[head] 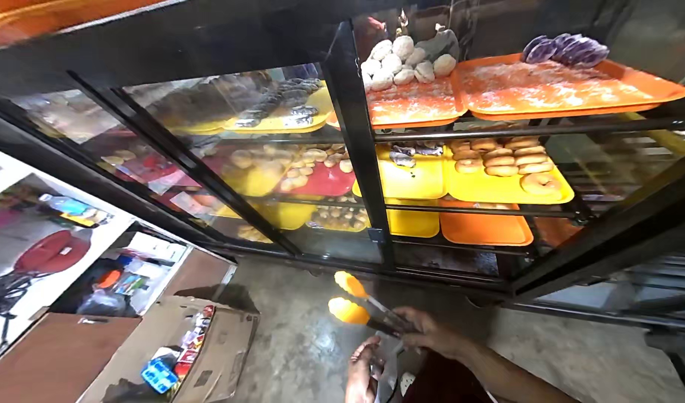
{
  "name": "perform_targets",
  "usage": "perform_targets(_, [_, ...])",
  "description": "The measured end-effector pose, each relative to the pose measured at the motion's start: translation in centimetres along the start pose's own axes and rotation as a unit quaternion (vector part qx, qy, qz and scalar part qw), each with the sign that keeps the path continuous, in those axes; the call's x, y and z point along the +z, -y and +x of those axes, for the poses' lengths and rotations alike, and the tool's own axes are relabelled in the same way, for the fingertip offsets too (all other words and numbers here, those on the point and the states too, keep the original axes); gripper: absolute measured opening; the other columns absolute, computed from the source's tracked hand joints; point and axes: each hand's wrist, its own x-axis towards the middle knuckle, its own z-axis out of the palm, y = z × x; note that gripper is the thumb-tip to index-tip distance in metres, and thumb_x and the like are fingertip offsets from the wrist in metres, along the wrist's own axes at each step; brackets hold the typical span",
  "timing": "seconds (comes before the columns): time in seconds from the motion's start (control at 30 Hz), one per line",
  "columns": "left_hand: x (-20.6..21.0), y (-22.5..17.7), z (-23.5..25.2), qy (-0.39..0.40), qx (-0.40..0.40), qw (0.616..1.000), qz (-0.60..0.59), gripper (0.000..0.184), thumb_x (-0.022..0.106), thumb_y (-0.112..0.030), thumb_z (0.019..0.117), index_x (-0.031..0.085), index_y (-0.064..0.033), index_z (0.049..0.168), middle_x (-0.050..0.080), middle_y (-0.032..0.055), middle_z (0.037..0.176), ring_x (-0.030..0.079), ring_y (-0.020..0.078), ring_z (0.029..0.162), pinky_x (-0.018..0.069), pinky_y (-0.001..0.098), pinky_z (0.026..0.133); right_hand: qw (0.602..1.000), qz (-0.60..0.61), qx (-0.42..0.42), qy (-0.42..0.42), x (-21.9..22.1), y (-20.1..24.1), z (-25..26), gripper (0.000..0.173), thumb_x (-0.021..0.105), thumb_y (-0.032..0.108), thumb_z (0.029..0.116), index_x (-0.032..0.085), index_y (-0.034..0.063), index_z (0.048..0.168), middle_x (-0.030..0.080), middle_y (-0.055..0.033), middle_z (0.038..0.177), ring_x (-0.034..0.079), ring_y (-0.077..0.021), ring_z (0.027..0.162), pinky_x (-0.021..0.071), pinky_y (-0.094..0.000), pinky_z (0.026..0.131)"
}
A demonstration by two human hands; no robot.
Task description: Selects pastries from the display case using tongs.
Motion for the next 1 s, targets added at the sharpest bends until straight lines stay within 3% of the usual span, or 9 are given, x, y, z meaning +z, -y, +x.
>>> perform_targets(0.07, [0.2, -0.4, -0.4, 0.003, -0.002, 1.0, -0.02, 0.026, 0.041, 0.001, 0.104, 0.066, -0.0006, 0.097, 0.066, 0.0016, 0.071, 0.054, 0.0037, 0.049, 0.0458, 0.0174, 0.045, 0.998, 0.031, -0.007, 0.06, 0.7, -0.9, 0.6, 0.055, 0.058, 0.012, 0.0958, 0.04, 0.001, 0.146, 0.064, -0.0082, 0.111, 0.06, -0.0071, 0.07, 0.0503, -0.0248, 0.059])
perform_targets(0.13, [0.2, -0.5, -0.4, 0.005, -0.005, 0.999, -0.035, 0.028, 0.04, 0.001, 0.1038, 0.064, -0.0034, 0.092, 0.062, -0.0002, 0.064, 0.054, 0.0039, 0.048, 0.0465, 0.0175, 0.046, 0.996, 0.028, 0.009, 0.085, 1.1, -1.4, 1.1, 0.056, 0.059, 0.011, 0.0962, 0.039, 0.0018, 0.148, 0.065, -0.0115, 0.117, 0.063, -0.0109, 0.075, 0.0519, -0.0283, 0.061])
perform_targets(0.23, [-0.3, -0.6, -0.3, 0.001, -0.008, 0.999, -0.052, 0.029, 0.039, 0.0, 0.1039, 0.063, -0.0049, 0.09, 0.062, -0.0006, 0.063, 0.053, 0.0038, 0.047, 0.046, 0.0174, 0.045, 0.997, 0.019, 0.008, 0.078, 1.0, -2.3, 1.8, 0.06, 0.063, 0.012, 0.0951, 0.038, -0.0016, 0.148, 0.065, -0.0154, 0.121, 0.069, -0.0177, 0.092, 0.0589, -0.0362, 0.078])
perform_targets(0.33, [-0.8, -0.4, -0.2, -0.008, -0.007, 0.998, -0.066, 0.028, 0.04, 0.001, 0.1029, 0.065, -0.0041, 0.093, 0.062, -0.0004, 0.063, 0.051, 0.0037, 0.046, 0.0445, 0.017, 0.044, 0.998, -0.02, 0.012, 0.057, 0.5, -3.1, 2.1, 0.067, 0.067, 0.015, 0.0941, 0.036, -0.0041, 0.15, 0.066, -0.0173, 0.115, 0.068, -0.0181, 0.097, 0.056, -0.038, 0.091])
perform_targets(0.47, [-0.9, -0.9, 0.0, -0.032, -0.004, 0.997, -0.067, 0.026, 0.04, 0.0, 0.1034, 0.063, -0.0048, 0.092, 0.061, -0.0007, 0.063, 0.051, 0.0041, 0.046, 0.0452, 0.0175, 0.044, 0.997, -0.059, 0.018, 0.053, 0.2, -3.5, 2.0, 0.065, 0.069, 0.015, 0.0948, 0.039, -0.0041, 0.15, 0.066, -0.018, 0.118, 0.066, -0.0177, 0.099, 0.0533, -0.0362, 0.093])
perform_targets(0.67, [-0.9, -0.3, 0.7, -0.068, 0.003, 0.996, -0.049, 0.023, 0.039, -0.008, 0.1086, 0.06, -0.0043, 0.1, 0.06, 0.0, 0.064, 0.052, 0.0041, 0.046, 0.0436, 0.0179, 0.041, 0.995, -0.078, 0.023, 0.05, 0.6, -3.1, 1.6, 0.063, 0.069, 0.017, 0.0958, 0.041, -0.0051, 0.148, 0.066, -0.0196, 0.119, 0.066, -0.0196, 0.1, 0.0527, -0.0378, 0.094])
perform_targets(0.73, [-1.2, -0.1, 0.8, -0.065, 0.001, 0.997, -0.038, 0.022, 0.04, -0.012, 0.11, 0.06, -0.0048, 0.103, 0.063, 0.0008, 0.071, 0.053, 0.0035, 0.049, 0.0431, 0.0173, 0.041, 0.995, -0.085, 0.023, 0.05, 0.7, -2.9, 1.5, 0.063, 0.069, 0.016, 0.0959, 0.04, -0.0057, 0.148, 0.066, -0.0201, 0.12, 0.066, -0.0202, 0.101, 0.0528, -0.0382, 0.095])
perform_targets(0.83, [-1.3, 0.2, 0.8, -0.059, 0.018, 0.998, -0.023, 0.017, 0.042, -0.005, 0.1081, 0.059, -0.0033, 0.108, 0.063, -0.0001, 0.072, 0.05, 0.0015, 0.047, 0.0415, 0.0157, 0.042, 0.994, -0.095, 0.02, 0.05, 0.5, -3.0, 1.7, 0.064, 0.07, 0.018, 0.0955, 0.041, -0.0055, 0.148, 0.067, -0.0199, 0.12, 0.066, -0.0203, 0.101, 0.0528, -0.0379, 0.095])
perform_targets(1.0, [-1.2, 0.6, 0.9, -0.062, 0.032, 0.998, -0.007, 0.02, 0.042, 0.009, 0.1006, 0.059, -0.001, 0.104, 0.066, 0.0014, 0.076, 0.051, 0.0025, 0.049, 0.0415, 0.0162, 0.043, 0.994, -0.102, 0.019, 0.045, 0.5, -2.7, 1.8, 0.064, 0.07, 0.017, 0.0948, 0.042, -0.0069, 0.147, 0.067, -0.021, 0.12, 0.067, -0.0228, 0.102, 0.0529, -0.0399, 0.096])
